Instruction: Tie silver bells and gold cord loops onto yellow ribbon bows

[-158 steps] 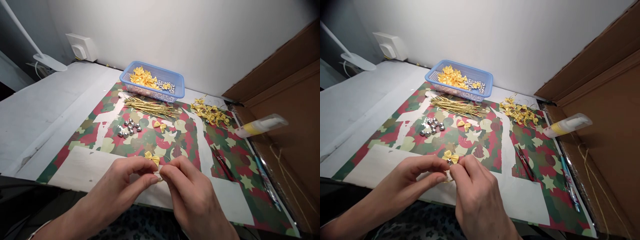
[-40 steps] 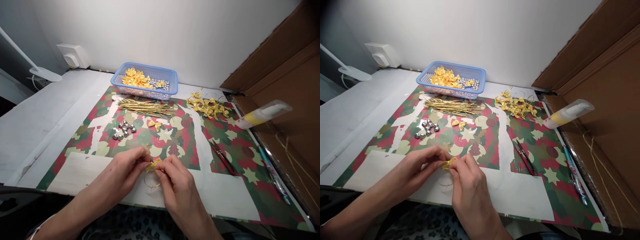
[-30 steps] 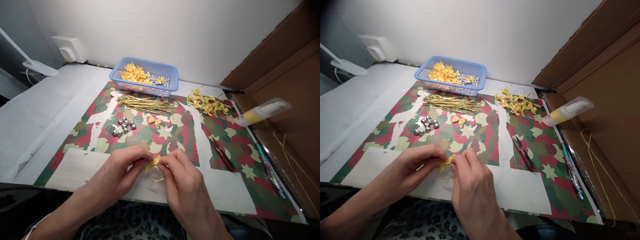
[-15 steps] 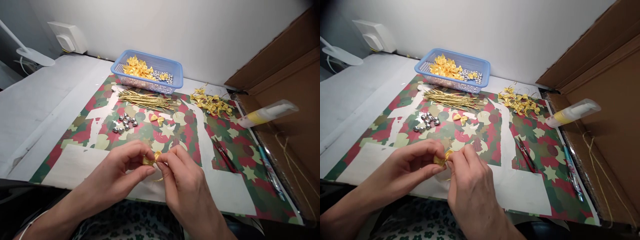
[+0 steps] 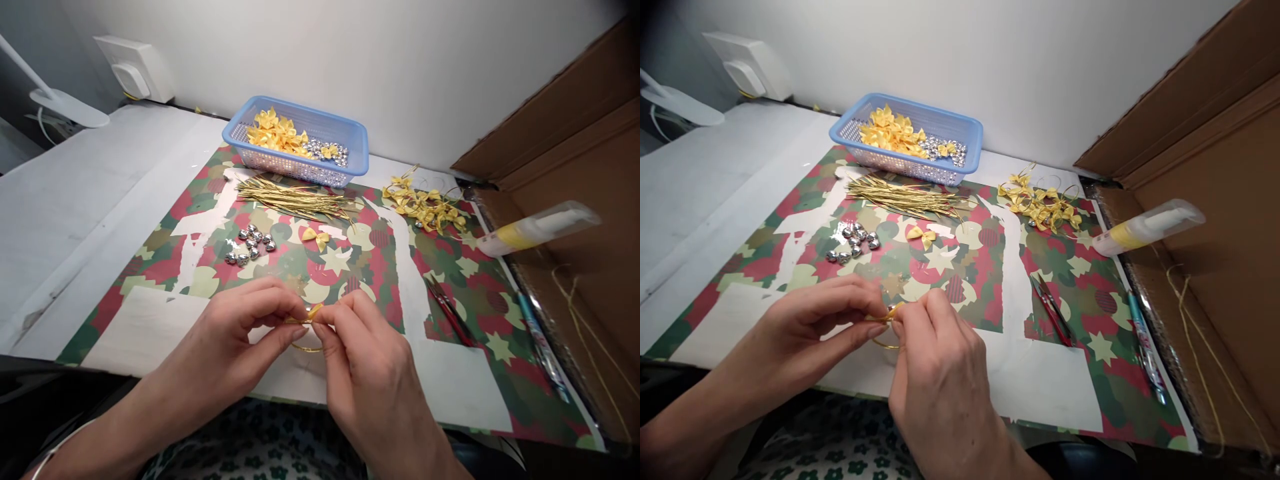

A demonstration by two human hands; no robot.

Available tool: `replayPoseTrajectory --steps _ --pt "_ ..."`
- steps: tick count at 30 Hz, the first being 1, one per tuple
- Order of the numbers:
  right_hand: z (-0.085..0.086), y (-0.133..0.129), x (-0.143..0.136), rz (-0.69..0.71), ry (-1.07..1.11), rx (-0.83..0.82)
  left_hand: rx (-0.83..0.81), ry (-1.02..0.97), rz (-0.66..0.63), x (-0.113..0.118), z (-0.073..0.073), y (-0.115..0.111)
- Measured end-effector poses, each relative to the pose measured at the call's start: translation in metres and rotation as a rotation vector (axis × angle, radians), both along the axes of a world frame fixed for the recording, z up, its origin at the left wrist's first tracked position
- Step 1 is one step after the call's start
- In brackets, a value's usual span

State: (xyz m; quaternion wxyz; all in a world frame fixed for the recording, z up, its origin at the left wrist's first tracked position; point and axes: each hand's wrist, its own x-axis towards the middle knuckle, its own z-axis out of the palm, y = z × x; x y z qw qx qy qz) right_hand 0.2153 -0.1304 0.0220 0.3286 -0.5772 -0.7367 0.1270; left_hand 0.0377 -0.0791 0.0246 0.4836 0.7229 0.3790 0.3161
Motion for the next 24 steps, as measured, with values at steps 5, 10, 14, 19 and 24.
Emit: replayPoseTrajectory --steps 5,10,14,19,24 --pt "-0.001 -0.002 -0.002 -0.009 -0.011 0.016 -0.112 -0.058 0.028 0.001 -0.003 -0.001" --pt "-0.001 -0.003 -0.004 -0.010 -0.012 0.033 -0.269 -0.111 0.021 -0.002 -0.005 0.000" --pt "0.004 -0.002 0.000 0.006 0.085 -0.006 -0.383 -0.159 0.034 -0.004 -0.006 0.004" --pt "0.022 0.002 0.017 0.049 0.340 -0.050 -0.520 -0.231 0.037 -0.006 -0.010 0.008" --pt "0.051 0.016 0.029 -0.068 0.682 0.015 -0.530 -0.208 0.074 -0.006 -0.013 0.009"
